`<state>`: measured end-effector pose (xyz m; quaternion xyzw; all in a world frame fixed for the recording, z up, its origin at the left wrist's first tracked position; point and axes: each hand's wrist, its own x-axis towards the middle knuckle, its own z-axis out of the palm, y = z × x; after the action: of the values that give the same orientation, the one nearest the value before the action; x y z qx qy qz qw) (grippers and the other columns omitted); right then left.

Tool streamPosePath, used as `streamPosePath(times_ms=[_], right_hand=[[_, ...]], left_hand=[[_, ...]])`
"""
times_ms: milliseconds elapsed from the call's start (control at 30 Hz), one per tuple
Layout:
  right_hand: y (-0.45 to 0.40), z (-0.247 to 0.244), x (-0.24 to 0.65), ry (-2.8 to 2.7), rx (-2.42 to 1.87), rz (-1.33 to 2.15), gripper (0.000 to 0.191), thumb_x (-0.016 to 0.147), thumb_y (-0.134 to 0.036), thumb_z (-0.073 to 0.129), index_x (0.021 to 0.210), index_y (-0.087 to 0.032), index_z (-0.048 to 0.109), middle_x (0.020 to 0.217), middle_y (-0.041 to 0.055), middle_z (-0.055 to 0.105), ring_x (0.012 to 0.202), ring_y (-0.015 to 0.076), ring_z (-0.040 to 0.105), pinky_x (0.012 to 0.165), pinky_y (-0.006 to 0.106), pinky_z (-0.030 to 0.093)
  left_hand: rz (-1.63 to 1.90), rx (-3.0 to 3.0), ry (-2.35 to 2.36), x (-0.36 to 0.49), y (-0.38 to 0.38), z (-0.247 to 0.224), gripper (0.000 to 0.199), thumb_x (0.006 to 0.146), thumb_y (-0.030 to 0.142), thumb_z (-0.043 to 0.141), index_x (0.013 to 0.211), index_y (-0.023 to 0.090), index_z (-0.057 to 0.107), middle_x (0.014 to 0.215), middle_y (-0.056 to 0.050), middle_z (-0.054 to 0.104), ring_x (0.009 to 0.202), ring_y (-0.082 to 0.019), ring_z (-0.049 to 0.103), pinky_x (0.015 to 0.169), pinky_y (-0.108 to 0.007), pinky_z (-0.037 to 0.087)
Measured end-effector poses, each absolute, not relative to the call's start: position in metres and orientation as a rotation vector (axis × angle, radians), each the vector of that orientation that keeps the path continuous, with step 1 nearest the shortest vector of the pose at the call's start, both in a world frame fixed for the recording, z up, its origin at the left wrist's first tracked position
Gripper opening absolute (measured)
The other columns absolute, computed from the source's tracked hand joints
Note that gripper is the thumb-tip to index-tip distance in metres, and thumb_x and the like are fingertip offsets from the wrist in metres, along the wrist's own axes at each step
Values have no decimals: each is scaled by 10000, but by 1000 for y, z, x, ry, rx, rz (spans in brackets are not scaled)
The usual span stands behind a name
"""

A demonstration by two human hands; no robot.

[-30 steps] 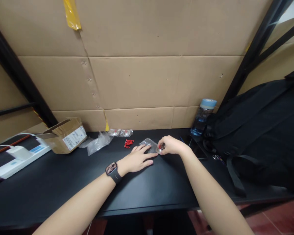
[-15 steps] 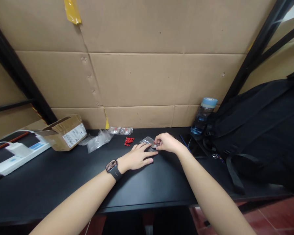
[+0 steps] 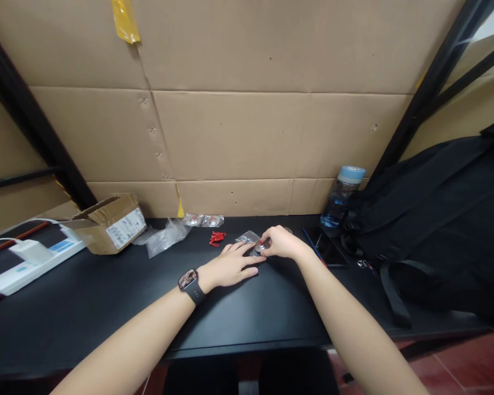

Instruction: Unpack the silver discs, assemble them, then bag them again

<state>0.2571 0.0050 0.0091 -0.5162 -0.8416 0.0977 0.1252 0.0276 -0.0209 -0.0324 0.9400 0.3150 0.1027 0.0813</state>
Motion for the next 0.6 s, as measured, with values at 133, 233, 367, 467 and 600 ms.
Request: streamPosePath(times_ms=[133, 233, 367, 467, 600], right_hand=[[5, 14, 268, -2487, -1521, 370, 218, 665, -333, 788, 837, -199, 779, 749, 23, 749, 691, 169, 667, 617, 228, 432], [6, 19, 284, -2497, -1527, 485, 262, 622, -311, 818, 855, -200, 777, 772, 16, 753, 725, 175, 680, 640, 225, 458], [4, 23, 297, -2497, -1553, 645, 261, 585, -292, 838, 824, -211, 771, 814, 10, 757, 734, 181, 691, 637, 227, 481], [1, 25, 296, -2500, -1557, 674, 252, 587, -286, 839, 820, -218, 772, 804, 9, 754, 740, 187, 692, 635, 232, 481], [1, 23, 288, -2507, -1529, 604, 254, 615, -289, 839, 850, -215, 778, 765, 7, 744, 736, 186, 683, 649, 236, 464]], left_hand=[[306, 2797, 955, 28, -21, -31, 478, 996, 603, 358, 1443, 472, 467, 1626, -36, 295, 1478, -357, 266, 1132, -595, 294], [273, 2795, 970, 28, -22, -30, 479, 998, 606, 347, 1452, 486, 443, 1622, -43, 305, 1479, -355, 270, 1123, -596, 300], [254, 2803, 970, 28, -21, -30, 478, 1001, 602, 343, 1456, 488, 434, 1621, -43, 310, 1483, -356, 265, 1120, -594, 300], [257, 2806, 965, 28, -21, -30, 478, 1000, 595, 355, 1456, 479, 441, 1623, -44, 308, 1483, -358, 265, 1126, -589, 292], [240, 2809, 964, 28, -21, -29, 474, 1001, 592, 355, 1456, 486, 436, 1628, -45, 296, 1483, -360, 264, 1121, -592, 297]])
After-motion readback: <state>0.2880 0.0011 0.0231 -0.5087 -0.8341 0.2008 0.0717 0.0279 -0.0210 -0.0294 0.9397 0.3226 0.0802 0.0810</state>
